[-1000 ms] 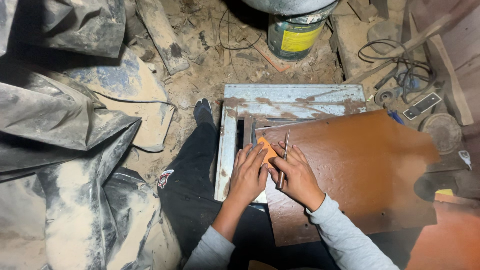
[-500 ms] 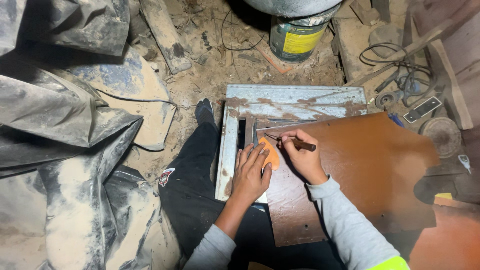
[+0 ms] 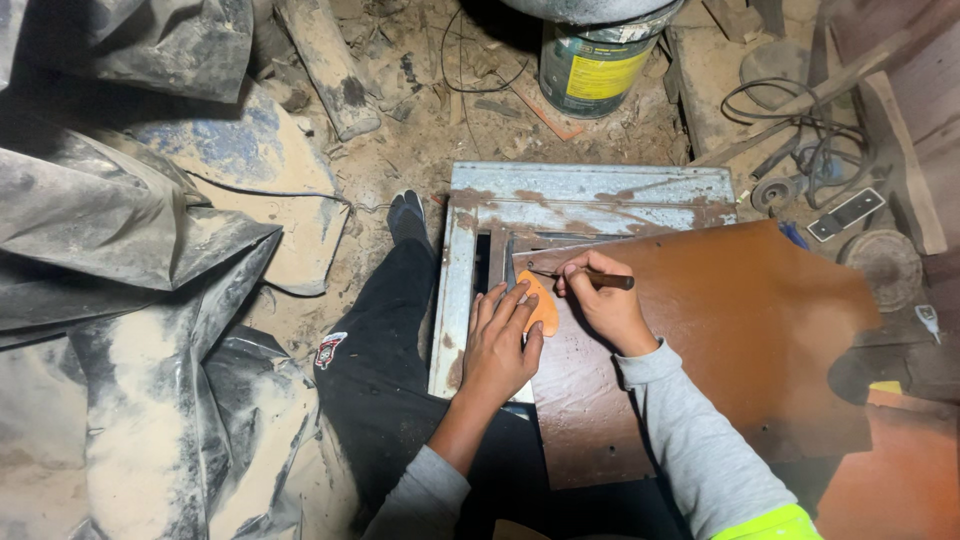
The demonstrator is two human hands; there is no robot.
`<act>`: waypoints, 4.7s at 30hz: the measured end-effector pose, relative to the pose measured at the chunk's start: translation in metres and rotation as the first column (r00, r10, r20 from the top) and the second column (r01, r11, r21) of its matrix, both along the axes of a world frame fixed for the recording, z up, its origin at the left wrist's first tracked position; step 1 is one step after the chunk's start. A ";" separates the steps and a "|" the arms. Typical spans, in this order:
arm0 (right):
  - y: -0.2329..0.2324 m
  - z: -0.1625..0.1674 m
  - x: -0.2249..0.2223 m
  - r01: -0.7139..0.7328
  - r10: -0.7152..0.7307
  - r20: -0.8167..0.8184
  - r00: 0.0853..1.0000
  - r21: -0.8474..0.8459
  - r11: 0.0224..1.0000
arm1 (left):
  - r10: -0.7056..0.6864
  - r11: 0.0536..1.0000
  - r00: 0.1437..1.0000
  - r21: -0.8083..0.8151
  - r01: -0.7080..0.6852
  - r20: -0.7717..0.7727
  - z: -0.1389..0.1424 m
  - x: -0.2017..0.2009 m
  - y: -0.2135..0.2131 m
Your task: The person uses a small orange leather piece as a template on a larger brown leather sheet, then repeatedly scores the surface with a pointed awl along the template's edges. The person repositions the template several times to continue scoring different areas of the leather.
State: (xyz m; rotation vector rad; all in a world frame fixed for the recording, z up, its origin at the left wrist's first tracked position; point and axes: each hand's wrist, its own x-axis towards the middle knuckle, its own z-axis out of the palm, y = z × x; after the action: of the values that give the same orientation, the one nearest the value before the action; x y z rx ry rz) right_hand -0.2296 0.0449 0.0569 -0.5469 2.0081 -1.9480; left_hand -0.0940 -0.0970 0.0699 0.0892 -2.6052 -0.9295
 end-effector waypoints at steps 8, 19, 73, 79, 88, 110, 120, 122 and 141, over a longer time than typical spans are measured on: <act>-0.008 0.028 -0.013 -0.015 0.088 -0.250 0.964 0.280 0.960 | -0.013 1.000 1.000 -0.028 0.014 0.027 0.002 -0.003 -0.005; -0.008 0.049 -0.017 -0.050 0.185 -0.310 0.933 0.398 0.916 | -0.087 0.996 0.989 -0.026 0.091 0.116 0.012 -0.005 -0.014; 0.052 0.045 0.095 -0.016 0.045 -0.084 0.995 0.314 0.949 | -0.156 0.987 0.980 -0.022 0.160 0.120 0.008 -0.024 -0.029; 0.035 0.052 0.085 -0.097 0.171 -0.181 0.969 0.358 0.929 | -0.159 0.986 0.978 -0.025 0.164 0.135 0.013 -0.028 -0.033; 0.031 0.044 0.080 -0.138 0.199 -0.160 0.967 0.326 0.935 | -0.167 0.986 0.976 0.004 0.168 0.141 0.009 -0.027 -0.037; 0.032 0.033 0.075 -0.199 0.215 -0.040 0.976 0.244 0.949 | -0.157 0.988 0.976 0.025 0.155 0.149 0.016 -0.026 -0.036; 0.027 0.046 0.069 -0.168 0.245 -0.178 0.953 0.363 0.917 | -0.156 0.984 0.978 -0.058 0.166 0.140 0.007 -0.027 -0.033; 0.025 0.051 0.069 -0.178 0.265 -0.196 0.944 0.374 0.910 | -0.164 0.980 0.978 -0.089 0.176 0.129 0.005 -0.025 -0.032; 0.050 0.109 -0.003 -0.033 0.101 -0.158 0.982 0.386 0.922 | 0.033 0.805 0.958 -0.576 0.144 0.284 0.002 -0.032 0.037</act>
State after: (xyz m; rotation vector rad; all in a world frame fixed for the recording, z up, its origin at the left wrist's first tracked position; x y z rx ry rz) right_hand -0.2328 0.0947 0.1664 -0.6942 2.3636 -1.4530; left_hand -0.1262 -0.0599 0.0723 -0.0266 -3.0530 -0.0711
